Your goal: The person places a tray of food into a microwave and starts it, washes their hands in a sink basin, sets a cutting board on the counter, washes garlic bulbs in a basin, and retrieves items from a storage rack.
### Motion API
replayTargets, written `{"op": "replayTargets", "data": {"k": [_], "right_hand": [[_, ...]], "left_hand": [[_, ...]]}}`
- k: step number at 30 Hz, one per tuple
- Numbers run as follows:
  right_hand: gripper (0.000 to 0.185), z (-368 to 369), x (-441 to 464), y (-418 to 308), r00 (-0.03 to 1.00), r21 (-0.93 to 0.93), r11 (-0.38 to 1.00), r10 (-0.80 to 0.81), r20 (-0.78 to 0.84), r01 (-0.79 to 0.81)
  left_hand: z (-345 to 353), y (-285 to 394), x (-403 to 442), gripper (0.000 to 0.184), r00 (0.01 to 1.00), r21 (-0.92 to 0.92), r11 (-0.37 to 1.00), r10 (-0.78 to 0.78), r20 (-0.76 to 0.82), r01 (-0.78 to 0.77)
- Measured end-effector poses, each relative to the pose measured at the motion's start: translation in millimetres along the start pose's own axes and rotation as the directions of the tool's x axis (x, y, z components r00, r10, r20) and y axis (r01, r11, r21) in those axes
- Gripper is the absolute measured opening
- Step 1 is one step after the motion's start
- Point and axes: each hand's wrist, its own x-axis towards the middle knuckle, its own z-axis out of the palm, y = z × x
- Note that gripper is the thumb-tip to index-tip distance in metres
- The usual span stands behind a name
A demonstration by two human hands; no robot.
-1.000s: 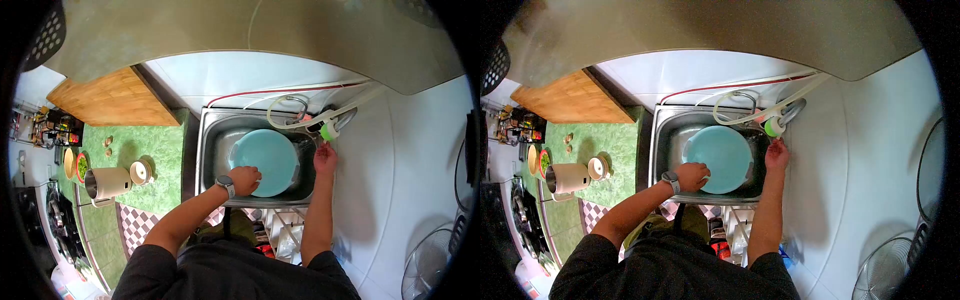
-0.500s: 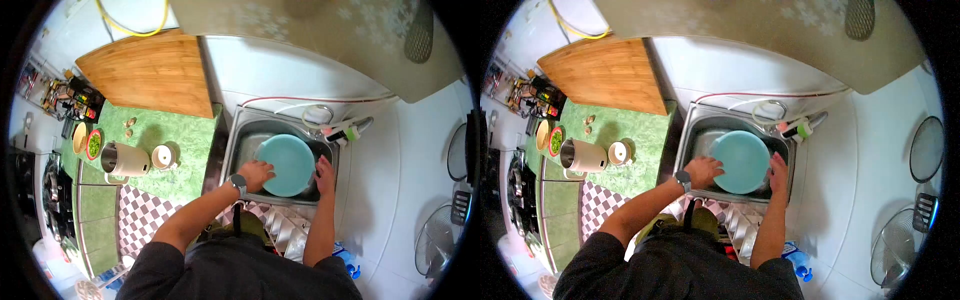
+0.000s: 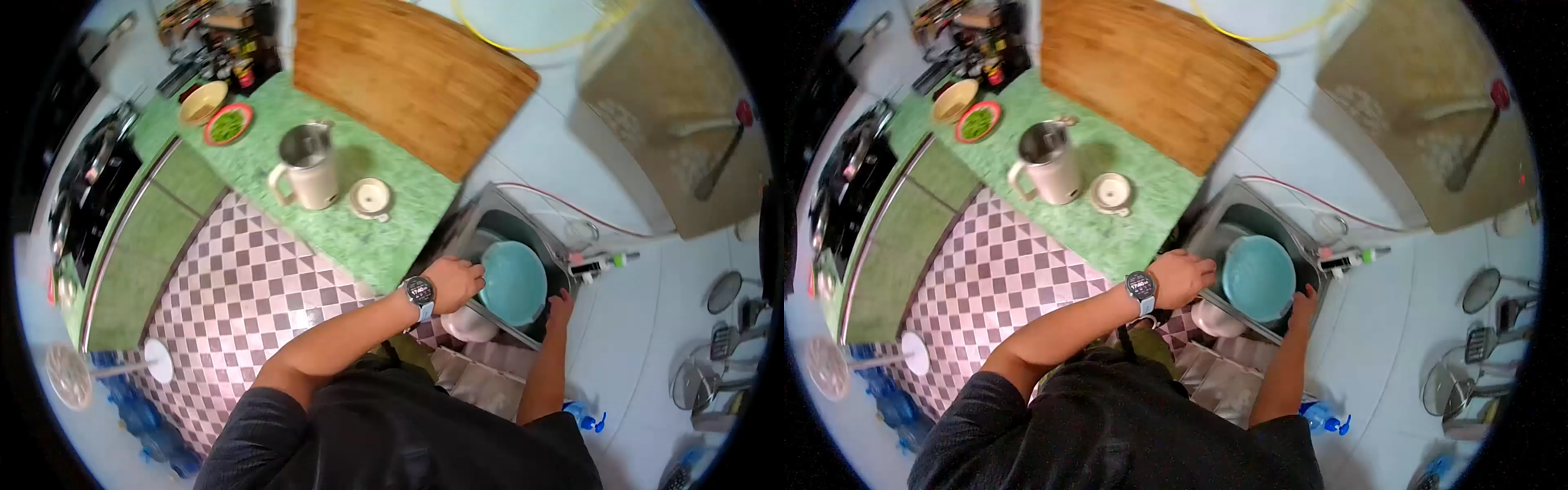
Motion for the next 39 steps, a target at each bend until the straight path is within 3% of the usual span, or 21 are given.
{"op": "replayTargets", "data": {"k": [1, 2, 3, 4, 5, 6, 7, 8, 9, 10, 11, 12, 14, 17, 19, 20, 23, 29, 32, 35, 39], "right_hand": [[0.051, 10.1, -54.3, -64.9, 0.94, 0.371, 0.869, 0.263, 0.218, -0.329], [0.052, 14.8, -60.7, -68.5, 0.867, 0.351, 0.808, 0.359, 0.344, -0.474], [0.052, 30.1, -67.9, -70.8, 0.922, 0.012, 0.925, 0.377, 0.093, -0.379], [0.055, 19.1, -20.6, -0.2, 0.935, 0.003, 1.0, -0.007, 0.354, 0.006], [0.055, 38.8, -94.3, -71.6, 0.949, 0.201, 0.97, 0.072, 0.308, -0.139], [0.05, 56.8, -132.5, -115.4, 0.868, 0.517, 0.734, 0.201, 0.454, -0.44], [0.042, 64.8, -108.5, -85.5, 0.838, 0.567, 0.662, 0.181, 0.515, -0.491], [0.037, 73.6, -95.1, -67.7, 0.935, 0.31, 0.898, 0.232, 0.269, -0.312], [0.035, 75.7, -68.0, -34.5, 0.983, -0.037, 0.999, -0.001, 0.185, 0.008], [0.037, 96.0, -146.9, -102.5, 0.98, 0.04, 0.989, 0.137, 0.142, -0.144], [0.03, 103.2, -135.8, -80.1, 0.93, 0.452, 0.839, 0.158, 0.331, -0.303], [0.024, 115.2, -124.4, -66.7, 0.864, 0.447, 0.768, 0.27, 0.425, -0.46], [0.011, 147.6, -172.0, -91.3, 0.952, -0.005, 0.987, 0.154, 0.264, -0.159], [0.01, 188.2, -211.0, -111.5, 0.832, 0.063, 0.941, 0.262, 0.489, -0.334], [0.01, 212.3, -232.6, -119.2, 0.621, -0.125, 0.886, 0.407, 0.669, -0.446], [0.01, 227.2, -245.6, -124.0, 0.612, -0.136, 0.889, 0.405, 0.679, -0.437], [0.011, 283.8, -268.8, -125.7, 0.236, -0.361, 0.875, 0.444, 0.865, -0.323], [0.006, 423.0, -392.5, -183.4, 0.11, -0.432, 0.902, 0.43, 0.896, -0.01], [0.022, 510.0, -439.1, -193.4, 0.007, -0.241, 0.949, 0.244, 0.97, 0.203], [0.031, 591.3, -477.7, -195.0, 0.013, -0.116, 0.907, 0.121, 0.993, 0.405], [0.034, 687.4, -542.6, -200.7, -0.104, -0.075, 0.882, 0.139, 0.985, 0.464]], "left_hand": [[-6.6, -4.7, -22.3, 0.028, 0.999, 0.012, 0.999, -0.04, -0.002, 0.04], [-5.5, -10.8, -49.9, 0.025, 0.996, 0.034, 0.997, -0.071, -0.062, 0.073], [-10.4, -15.2, -79.6, 0.027, 0.989, 0.009, 0.994, -0.109, -0.096, 0.11], [-18.3, -19.0, -114.7, 0.028, 0.976, -0.041, 0.979, -0.204, -0.073, 0.201], [-26.9, -24.0, -153.0, 0.03, 0.956, -0.087, 0.955, -0.289, -0.054, 0.284], [-23.2, -29.7, -194.9, 0.031, 0.916, -0.123, 0.915, -0.394, -0.077, 0.384], [-12.4, -35.7, -241.5, 0.031, 0.864, -0.171, 0.864, -0.493, -0.099, 0.474], [-2.0, -39.1, -291.1, 0.031, 0.788, -0.204, 0.788, -0.607, -0.101, 0.581], [11.5, -38.0, -343.3, 0.03, 0.704, -0.237, 0.703, -0.704, -0.098, 0.67], [22.0, -36.2, -400.7, 0.03, 0.644, -0.233, 0.653, -0.755, -0.122, 0.721], [40.3, -24.4, -452.5, 0.029, 0.475, -0.248, 0.492, -0.871, -0.127, 0.835], [48.0, -4.1, -501.3, 0.029, 0.335, -0.24, 0.361, -0.931, -0.142, 0.901], [58.1, 44.6, -590.9, 0.028, 0.021, -0.261, 0.054, -0.992, -0.128, 0.964], [79.8, 130.6, -680.8, 0.027, -0.425, -0.361, -0.376, -0.903, -0.064, 0.854], [91.5, 184.5, -708.3, 0.028, -0.63, -0.414, -0.566, -0.776, -0.023, 0.713], [102.2, 208.3, -719.4, 0.028, -0.685, -0.446, -0.612, -0.728, -0.006, 0.653], [124.1, 258.1, -721.2, 0.026, -0.777, -0.488, -0.67, -0.629, -0.026, 0.559], [174.5, 316.1, -719.8, 0.025, -0.86, -0.621, -0.681, -0.511, 0.021, 0.389], [208.9, 339.6, -724.2, 0.027, -0.907, -0.611, -0.77, -0.372, 0.195, 0.184], [143.7, 340.1, -679.1, 0.025, -0.909, -0.638, -0.761, -0.179, 0.378, -0.116], [113.7, 348.1, -650.8, 0.023, -0.952, -0.561, -0.798, 0.046, 0.304, -0.218]]}}
